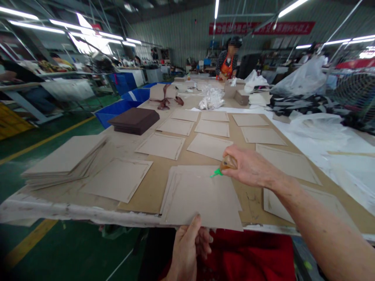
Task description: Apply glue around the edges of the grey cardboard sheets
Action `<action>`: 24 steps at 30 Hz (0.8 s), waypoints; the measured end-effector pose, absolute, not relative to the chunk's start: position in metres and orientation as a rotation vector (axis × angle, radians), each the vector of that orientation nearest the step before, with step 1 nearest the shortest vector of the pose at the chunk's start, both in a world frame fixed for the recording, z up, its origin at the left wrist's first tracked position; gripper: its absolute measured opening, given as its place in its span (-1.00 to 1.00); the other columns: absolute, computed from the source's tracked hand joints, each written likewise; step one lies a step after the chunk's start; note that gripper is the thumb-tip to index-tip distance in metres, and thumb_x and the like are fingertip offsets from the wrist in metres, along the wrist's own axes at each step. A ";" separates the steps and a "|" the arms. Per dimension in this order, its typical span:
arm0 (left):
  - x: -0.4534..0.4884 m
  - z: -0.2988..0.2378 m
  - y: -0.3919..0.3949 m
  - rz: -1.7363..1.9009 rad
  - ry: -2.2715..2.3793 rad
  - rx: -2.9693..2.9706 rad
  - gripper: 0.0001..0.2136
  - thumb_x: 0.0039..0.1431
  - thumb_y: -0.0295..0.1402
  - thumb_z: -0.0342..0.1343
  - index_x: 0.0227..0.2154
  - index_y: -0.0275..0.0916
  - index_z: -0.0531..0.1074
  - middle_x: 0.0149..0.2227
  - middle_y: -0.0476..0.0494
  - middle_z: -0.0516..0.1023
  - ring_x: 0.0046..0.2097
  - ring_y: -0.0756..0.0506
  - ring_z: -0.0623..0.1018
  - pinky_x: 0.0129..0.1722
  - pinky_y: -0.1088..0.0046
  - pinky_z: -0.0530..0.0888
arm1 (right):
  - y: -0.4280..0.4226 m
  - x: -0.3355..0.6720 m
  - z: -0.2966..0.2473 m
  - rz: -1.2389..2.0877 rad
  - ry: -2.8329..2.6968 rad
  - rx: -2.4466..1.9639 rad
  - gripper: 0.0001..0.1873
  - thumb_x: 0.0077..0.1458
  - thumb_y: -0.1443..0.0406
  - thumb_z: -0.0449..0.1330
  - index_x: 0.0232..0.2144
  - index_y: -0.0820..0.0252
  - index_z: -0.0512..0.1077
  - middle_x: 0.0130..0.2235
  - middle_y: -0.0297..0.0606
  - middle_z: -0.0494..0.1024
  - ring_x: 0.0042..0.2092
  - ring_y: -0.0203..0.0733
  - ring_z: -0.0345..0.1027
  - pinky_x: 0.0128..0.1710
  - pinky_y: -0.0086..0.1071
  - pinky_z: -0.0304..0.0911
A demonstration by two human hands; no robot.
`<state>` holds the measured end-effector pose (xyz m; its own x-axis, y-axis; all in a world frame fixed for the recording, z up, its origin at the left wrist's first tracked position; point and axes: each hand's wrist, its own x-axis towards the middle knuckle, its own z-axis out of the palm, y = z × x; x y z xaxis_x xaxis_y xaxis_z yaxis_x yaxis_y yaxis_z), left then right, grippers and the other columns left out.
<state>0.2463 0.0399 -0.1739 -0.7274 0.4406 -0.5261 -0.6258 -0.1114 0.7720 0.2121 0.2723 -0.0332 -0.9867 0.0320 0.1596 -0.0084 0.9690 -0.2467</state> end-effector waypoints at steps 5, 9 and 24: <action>0.243 -0.171 0.040 1.881 1.518 -0.214 -0.33 -0.05 0.27 0.07 -0.76 -0.34 0.45 -0.77 -0.15 0.35 -0.72 0.06 0.28 -0.69 0.57 0.13 | 0.233 0.181 -0.041 0.446 -2.926 0.148 -0.68 0.06 0.15 0.27 -0.17 0.14 0.35 -0.16 -0.25 0.44 -0.21 -0.11 0.33 -0.25 -0.31 0.13; 0.241 -0.171 0.040 1.868 1.540 -0.208 -0.32 -0.12 0.30 0.10 -0.76 -0.34 0.46 -0.78 -0.14 0.34 -0.72 0.07 0.26 -0.69 0.57 0.12 | 0.225 0.171 -0.040 0.449 -2.911 0.251 -0.68 0.03 0.17 0.30 -0.20 0.15 0.35 -0.19 -0.26 0.44 -0.23 -0.14 0.33 -0.29 -0.35 0.10; 0.242 -0.171 0.037 1.859 1.566 -0.208 -0.39 0.01 0.18 0.12 -0.71 -0.37 0.47 -0.75 -0.18 0.39 -0.70 0.07 0.30 -0.66 0.60 0.14 | 0.304 0.231 -0.025 0.262 -3.023 -0.115 -0.65 0.04 0.07 0.29 -0.21 0.12 0.37 -0.27 -0.28 0.47 -0.25 -0.09 0.32 -0.30 -0.31 0.08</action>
<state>0.2423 0.0368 -0.1715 -0.7511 0.3954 -0.5287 -0.5882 -0.0370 0.8079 0.2310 0.3040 -0.0252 -0.9916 0.0843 0.0981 0.0662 0.9823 -0.1752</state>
